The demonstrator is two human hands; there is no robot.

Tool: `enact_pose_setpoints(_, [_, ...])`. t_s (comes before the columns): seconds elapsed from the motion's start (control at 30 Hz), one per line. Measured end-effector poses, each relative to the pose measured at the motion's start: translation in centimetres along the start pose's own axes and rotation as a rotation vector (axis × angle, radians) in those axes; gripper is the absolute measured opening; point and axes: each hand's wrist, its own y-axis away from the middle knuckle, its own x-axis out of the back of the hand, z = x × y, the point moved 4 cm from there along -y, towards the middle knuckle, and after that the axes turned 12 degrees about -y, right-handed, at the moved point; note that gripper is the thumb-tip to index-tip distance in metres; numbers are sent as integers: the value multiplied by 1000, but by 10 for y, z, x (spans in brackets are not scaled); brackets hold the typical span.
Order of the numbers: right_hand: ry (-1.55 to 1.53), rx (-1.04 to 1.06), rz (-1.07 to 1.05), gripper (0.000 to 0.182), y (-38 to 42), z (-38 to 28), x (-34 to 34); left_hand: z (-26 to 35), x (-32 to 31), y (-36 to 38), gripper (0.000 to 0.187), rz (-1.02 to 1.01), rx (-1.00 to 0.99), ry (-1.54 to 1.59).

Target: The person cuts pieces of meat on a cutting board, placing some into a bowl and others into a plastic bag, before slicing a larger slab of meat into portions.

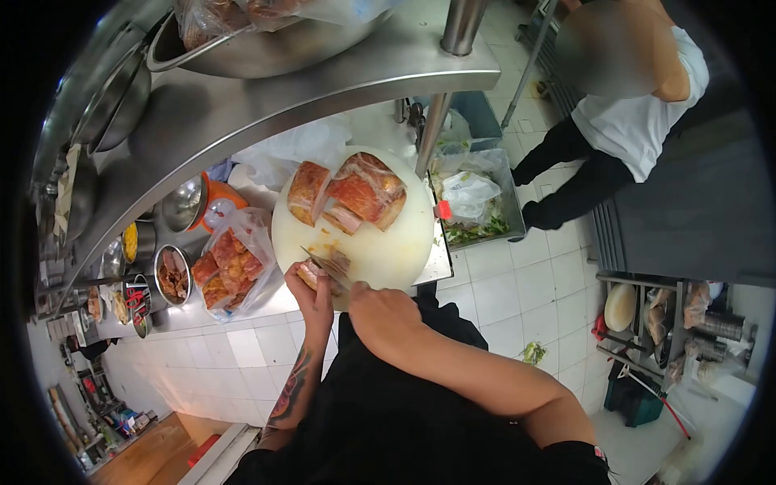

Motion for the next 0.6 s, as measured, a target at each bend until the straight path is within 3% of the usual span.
enact_pose_setpoints(0.13, [21,66,11,20,0,-3,8,2,0,0,46,7,4,16])
enact_pose_setpoints(0.23, [6,-100,-120,20,11,0,13,2,0,-2,46,27,-23,-91])
enact_pose_setpoints(0.33, [-51,-125,-51,20,-9,15,-11,2,1,2,47,8,-50,-61])
enact_pose_setpoints(0.43, [-58,16,56,20,-48,34,-27,4,4,-1,51,-2,-21,8])
enact_pose_setpoints(0.53, [-5,22,83,29,-49,56,-19,26,16,12,60,-14,-318,-128])
enact_pose_setpoints(0.6, [-96,48,123,29,-28,80,-8,30,9,23,62,-58,-273,60])
